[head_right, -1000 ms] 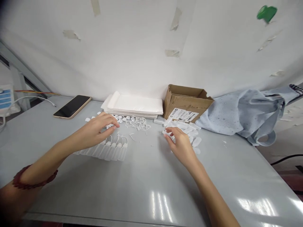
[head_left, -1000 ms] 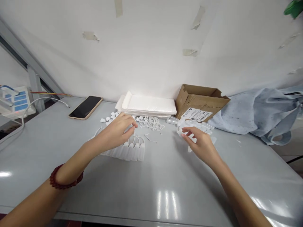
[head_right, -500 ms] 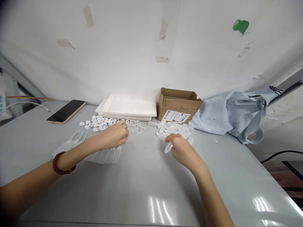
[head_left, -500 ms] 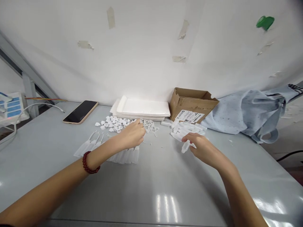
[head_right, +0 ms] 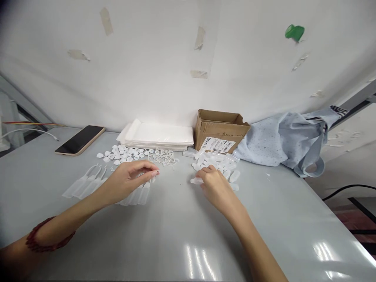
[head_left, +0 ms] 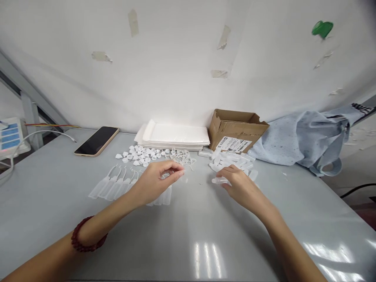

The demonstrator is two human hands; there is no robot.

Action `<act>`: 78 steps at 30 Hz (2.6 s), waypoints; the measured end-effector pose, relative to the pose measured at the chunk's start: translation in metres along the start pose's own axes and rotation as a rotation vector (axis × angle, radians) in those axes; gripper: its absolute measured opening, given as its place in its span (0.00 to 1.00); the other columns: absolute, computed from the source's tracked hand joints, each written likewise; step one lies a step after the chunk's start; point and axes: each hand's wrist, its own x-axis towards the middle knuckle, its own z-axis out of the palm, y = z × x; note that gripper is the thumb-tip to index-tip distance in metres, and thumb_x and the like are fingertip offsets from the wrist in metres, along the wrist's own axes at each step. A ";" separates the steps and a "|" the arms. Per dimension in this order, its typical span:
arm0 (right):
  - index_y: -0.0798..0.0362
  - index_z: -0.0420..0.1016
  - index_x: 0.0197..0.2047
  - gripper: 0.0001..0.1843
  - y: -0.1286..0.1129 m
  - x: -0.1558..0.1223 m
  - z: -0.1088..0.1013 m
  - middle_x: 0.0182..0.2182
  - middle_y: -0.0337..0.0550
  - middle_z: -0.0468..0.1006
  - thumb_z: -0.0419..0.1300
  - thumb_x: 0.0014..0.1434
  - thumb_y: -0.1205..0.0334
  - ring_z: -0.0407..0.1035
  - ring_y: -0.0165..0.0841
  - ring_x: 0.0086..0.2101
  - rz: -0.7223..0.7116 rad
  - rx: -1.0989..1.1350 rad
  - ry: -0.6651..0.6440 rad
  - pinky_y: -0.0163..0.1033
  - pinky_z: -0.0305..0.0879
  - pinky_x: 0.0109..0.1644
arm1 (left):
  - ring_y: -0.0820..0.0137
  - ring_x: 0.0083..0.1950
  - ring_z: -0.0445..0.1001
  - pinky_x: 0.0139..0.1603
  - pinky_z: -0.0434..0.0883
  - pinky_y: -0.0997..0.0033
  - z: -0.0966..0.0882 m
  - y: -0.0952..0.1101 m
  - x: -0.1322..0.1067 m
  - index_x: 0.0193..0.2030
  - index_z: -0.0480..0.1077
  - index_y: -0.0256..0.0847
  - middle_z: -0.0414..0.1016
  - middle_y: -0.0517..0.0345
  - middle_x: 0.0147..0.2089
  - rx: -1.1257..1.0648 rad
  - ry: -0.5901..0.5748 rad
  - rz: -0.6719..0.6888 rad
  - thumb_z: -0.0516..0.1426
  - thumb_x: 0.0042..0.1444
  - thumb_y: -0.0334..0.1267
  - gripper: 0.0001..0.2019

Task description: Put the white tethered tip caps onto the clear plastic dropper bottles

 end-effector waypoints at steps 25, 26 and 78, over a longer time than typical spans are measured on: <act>0.50 0.73 0.51 0.16 -0.059 -0.014 0.037 0.39 0.48 0.79 0.56 0.60 0.70 0.74 0.37 0.37 -0.456 0.503 0.419 0.42 0.74 0.38 | 0.72 0.29 0.74 0.37 0.71 0.70 0.015 -0.005 -0.015 0.32 0.75 0.39 0.74 0.61 0.27 -0.476 -0.096 -0.310 0.60 0.54 0.43 0.09; 0.50 0.73 0.50 0.16 -0.060 -0.014 0.036 0.39 0.48 0.79 0.56 0.60 0.70 0.74 0.37 0.36 -0.469 0.498 0.414 0.42 0.74 0.39 | 0.72 0.29 0.74 0.36 0.71 0.70 0.016 -0.006 -0.016 0.32 0.75 0.40 0.74 0.61 0.27 -0.455 -0.100 -0.303 0.60 0.54 0.43 0.09; 0.51 0.74 0.51 0.18 -0.060 -0.008 0.031 0.42 0.47 0.81 0.62 0.57 0.67 0.75 0.37 0.45 0.081 1.921 -0.314 0.43 0.67 0.52 | 0.59 0.52 0.67 0.50 0.72 0.58 0.031 -0.013 -0.028 0.53 0.62 0.32 0.68 0.41 0.51 0.435 0.198 0.687 0.59 0.58 0.35 0.18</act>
